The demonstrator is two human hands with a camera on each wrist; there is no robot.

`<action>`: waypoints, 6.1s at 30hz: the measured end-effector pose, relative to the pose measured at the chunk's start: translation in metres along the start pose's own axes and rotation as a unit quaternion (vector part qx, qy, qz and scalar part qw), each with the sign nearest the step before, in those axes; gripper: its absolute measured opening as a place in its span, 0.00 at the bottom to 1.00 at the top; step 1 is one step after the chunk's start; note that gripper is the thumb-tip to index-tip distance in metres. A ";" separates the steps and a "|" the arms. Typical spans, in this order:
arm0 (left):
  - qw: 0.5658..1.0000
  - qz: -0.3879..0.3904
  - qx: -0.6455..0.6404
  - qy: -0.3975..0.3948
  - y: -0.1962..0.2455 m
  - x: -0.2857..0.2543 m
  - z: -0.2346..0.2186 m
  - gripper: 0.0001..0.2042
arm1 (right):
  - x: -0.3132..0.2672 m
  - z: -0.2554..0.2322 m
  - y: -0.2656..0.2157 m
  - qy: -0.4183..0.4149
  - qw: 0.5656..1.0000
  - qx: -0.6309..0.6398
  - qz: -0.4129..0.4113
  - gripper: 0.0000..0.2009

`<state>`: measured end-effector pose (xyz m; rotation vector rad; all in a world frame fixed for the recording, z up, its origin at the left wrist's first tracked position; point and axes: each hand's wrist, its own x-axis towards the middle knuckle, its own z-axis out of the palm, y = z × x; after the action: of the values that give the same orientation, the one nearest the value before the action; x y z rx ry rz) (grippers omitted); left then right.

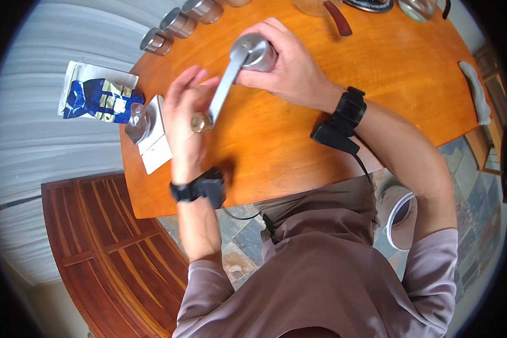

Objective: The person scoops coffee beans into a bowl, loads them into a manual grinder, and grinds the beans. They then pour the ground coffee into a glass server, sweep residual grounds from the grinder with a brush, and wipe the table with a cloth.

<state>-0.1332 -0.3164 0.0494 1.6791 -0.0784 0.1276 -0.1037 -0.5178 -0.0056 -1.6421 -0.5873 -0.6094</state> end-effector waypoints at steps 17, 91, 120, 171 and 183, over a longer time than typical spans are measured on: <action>0.774 0.085 0.610 -0.150 0.076 -0.017 -0.034 0.21 | -0.006 0.005 -0.009 -0.046 0.986 0.135 0.083 0.18; 0.615 0.081 0.691 -0.371 0.173 -0.047 0.026 0.08 | -0.002 -0.012 -0.017 -0.175 0.921 0.286 0.196 0.12; 0.669 0.021 0.648 -0.364 0.159 -0.016 -0.024 0.09 | -0.007 -0.007 -0.028 -0.241 0.908 0.288 0.186 0.16; 0.699 0.198 0.614 -0.310 0.128 0.004 -0.036 0.12 | 0.003 -0.022 -0.026 -0.264 0.884 0.291 0.254 0.14; 0.762 0.354 0.398 -0.368 0.108 0.005 0.066 0.10 | -0.002 -0.026 -0.058 -0.357 0.886 0.184 0.232 0.15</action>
<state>-0.1392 -0.3944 0.1498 2.3754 -1.4479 0.0517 -0.1461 -0.5357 0.0381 -1.5314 -0.7401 0.4732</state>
